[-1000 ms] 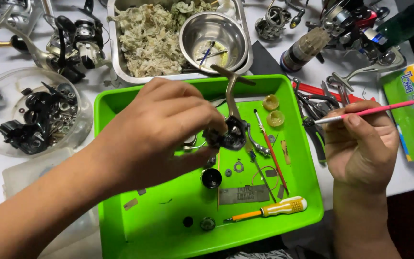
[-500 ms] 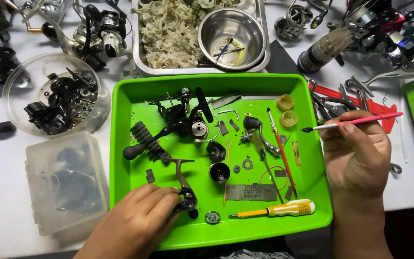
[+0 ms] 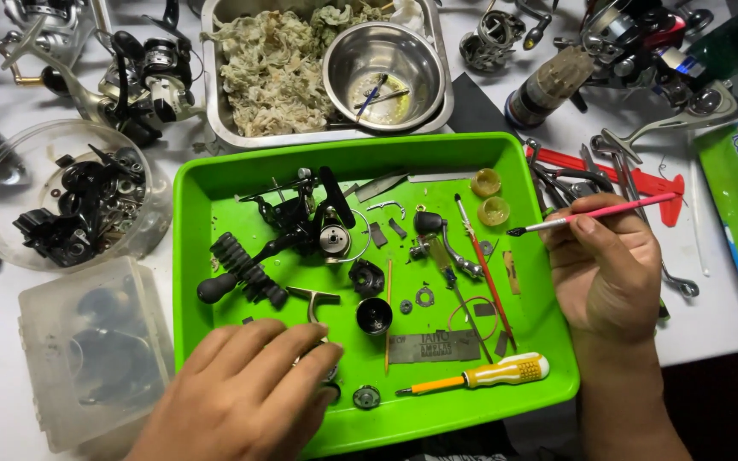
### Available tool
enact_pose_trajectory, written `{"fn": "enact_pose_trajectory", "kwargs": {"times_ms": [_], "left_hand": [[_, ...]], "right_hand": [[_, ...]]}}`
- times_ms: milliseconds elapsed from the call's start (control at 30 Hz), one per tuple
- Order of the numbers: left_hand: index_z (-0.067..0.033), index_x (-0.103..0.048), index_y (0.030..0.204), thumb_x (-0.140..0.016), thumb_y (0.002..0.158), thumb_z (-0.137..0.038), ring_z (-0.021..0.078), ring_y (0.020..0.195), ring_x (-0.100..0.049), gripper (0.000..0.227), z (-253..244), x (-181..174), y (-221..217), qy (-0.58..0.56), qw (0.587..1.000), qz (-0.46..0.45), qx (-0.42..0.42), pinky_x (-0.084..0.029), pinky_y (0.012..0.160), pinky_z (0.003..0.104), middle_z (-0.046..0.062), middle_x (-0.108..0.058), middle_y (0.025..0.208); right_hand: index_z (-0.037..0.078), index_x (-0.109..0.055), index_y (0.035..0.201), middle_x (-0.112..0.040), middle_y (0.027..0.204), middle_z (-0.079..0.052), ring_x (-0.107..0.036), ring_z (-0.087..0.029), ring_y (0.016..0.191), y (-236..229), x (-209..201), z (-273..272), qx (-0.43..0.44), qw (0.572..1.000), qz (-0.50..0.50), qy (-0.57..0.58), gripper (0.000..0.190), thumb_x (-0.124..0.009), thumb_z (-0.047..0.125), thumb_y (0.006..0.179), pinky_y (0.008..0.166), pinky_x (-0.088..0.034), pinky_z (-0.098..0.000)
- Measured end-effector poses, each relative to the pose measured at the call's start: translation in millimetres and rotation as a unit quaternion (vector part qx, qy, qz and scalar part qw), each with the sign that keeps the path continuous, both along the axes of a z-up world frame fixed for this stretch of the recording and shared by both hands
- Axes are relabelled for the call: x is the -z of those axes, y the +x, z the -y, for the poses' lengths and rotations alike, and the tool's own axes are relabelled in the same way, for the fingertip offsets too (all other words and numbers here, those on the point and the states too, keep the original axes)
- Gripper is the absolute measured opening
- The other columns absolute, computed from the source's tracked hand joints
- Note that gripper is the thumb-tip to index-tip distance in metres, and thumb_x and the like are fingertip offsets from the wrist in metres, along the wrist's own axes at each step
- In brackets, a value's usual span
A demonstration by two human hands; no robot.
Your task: Disassembling, cleaning, and inspecting internal components of a fishing reel at a workbench.
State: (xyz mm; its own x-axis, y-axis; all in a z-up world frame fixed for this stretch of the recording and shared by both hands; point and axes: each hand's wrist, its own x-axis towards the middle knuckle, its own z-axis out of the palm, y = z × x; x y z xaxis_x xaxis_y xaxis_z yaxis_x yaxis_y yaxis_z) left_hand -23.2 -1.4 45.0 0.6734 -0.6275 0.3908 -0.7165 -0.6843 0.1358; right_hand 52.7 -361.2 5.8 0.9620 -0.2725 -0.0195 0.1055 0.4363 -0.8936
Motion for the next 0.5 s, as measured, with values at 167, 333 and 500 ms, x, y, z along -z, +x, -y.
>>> {"fn": "enact_pose_trajectory", "kwargs": {"times_ms": [167,333,500], "left_hand": [[-0.0138,-0.063,0.092,-0.057,0.094,-0.017,0.0292,0.086,-0.056,0.007,65,-6,41,0.054,0.995,0.013,0.089,-0.042,0.073,0.041,0.007,-0.062,0.092],[-0.0157,-0.074,0.090,-0.060,0.092,-0.026,0.0311,0.089,-0.056,0.017,111,57,71,0.209,0.973,-0.037,0.089,-0.041,0.084,0.046,0.007,-0.067,0.083],[-0.0187,-0.075,0.075,-0.066,0.082,-0.028,0.0330,0.087,-0.054,0.015,124,85,79,0.219,0.971,-0.051,0.087,-0.036,0.087,0.049,0.006,-0.071,0.073]], "right_hand": [[0.002,-0.068,0.103,-0.073,0.086,-0.014,-0.072,-0.022,0.072,0,-3,-1,0.024,1.000,-0.007,-0.002,0.014,-0.069,0.004,0.089,0.071,-0.061,-0.0237],[0.002,-0.069,0.103,-0.073,0.087,-0.014,-0.072,-0.022,0.074,-2,-1,0,0.017,1.000,0.000,0.009,0.013,-0.069,0.005,0.090,0.073,-0.061,-0.0248],[0.000,-0.067,0.103,-0.073,0.091,-0.016,-0.071,-0.021,0.075,0,1,2,-0.008,1.000,0.005,0.029,0.013,-0.067,0.002,0.090,0.074,-0.060,-0.0238]]}}
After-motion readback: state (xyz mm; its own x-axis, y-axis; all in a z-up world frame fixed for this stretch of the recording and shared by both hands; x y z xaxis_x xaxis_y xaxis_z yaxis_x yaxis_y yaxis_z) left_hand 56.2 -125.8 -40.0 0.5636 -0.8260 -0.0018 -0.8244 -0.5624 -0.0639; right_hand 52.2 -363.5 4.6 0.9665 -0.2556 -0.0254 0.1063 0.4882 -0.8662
